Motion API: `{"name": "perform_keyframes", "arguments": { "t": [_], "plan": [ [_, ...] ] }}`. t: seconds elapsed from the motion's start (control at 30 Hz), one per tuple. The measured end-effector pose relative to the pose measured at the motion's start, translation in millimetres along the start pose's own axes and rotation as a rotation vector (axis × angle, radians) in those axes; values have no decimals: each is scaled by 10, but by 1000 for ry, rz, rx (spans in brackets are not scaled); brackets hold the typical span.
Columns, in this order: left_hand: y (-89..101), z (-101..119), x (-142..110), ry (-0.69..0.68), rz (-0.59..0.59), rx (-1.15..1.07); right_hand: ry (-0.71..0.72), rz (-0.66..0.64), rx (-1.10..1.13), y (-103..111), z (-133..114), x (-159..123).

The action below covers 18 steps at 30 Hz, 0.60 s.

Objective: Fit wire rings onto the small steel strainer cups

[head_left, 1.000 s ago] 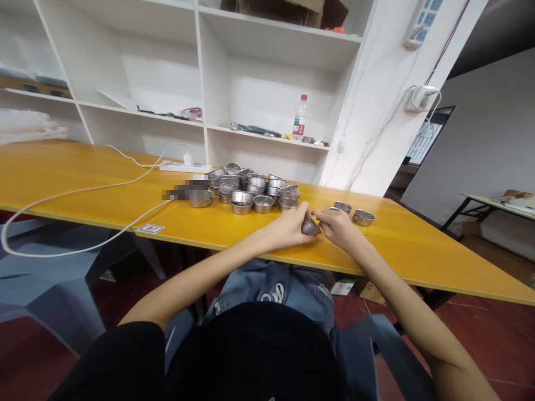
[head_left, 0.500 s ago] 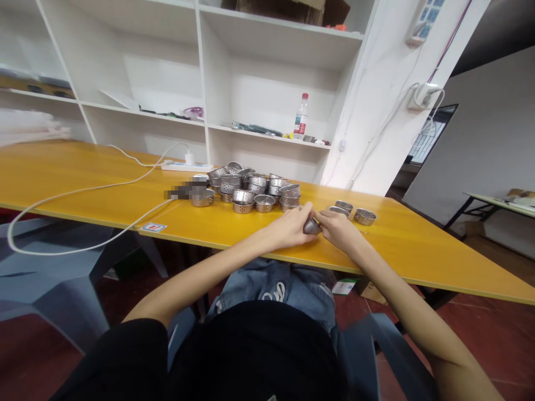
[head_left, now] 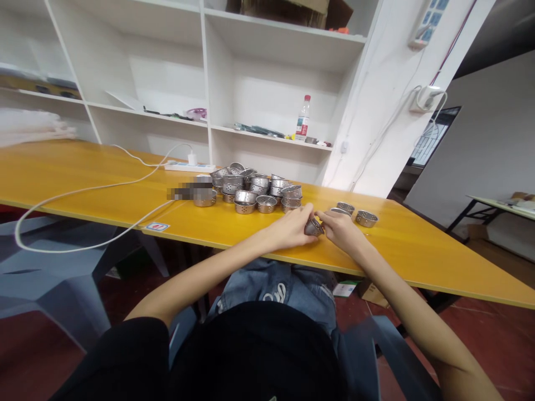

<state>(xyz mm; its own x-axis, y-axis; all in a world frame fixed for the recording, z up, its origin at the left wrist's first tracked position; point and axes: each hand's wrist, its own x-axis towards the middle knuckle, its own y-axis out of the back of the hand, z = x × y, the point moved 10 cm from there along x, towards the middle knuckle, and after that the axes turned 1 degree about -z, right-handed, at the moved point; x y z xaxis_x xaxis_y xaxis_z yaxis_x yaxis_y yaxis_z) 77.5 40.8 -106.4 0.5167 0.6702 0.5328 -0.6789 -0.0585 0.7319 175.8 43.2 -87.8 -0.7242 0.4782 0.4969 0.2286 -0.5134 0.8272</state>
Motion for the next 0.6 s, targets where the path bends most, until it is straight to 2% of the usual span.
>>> {"name": "perform_keyframes", "arguments": {
  "t": [0.6],
  "plan": [
    [-16,-6,10,-20,12,-24,20,-3,-45,-12,24,-6]
  ]
}}
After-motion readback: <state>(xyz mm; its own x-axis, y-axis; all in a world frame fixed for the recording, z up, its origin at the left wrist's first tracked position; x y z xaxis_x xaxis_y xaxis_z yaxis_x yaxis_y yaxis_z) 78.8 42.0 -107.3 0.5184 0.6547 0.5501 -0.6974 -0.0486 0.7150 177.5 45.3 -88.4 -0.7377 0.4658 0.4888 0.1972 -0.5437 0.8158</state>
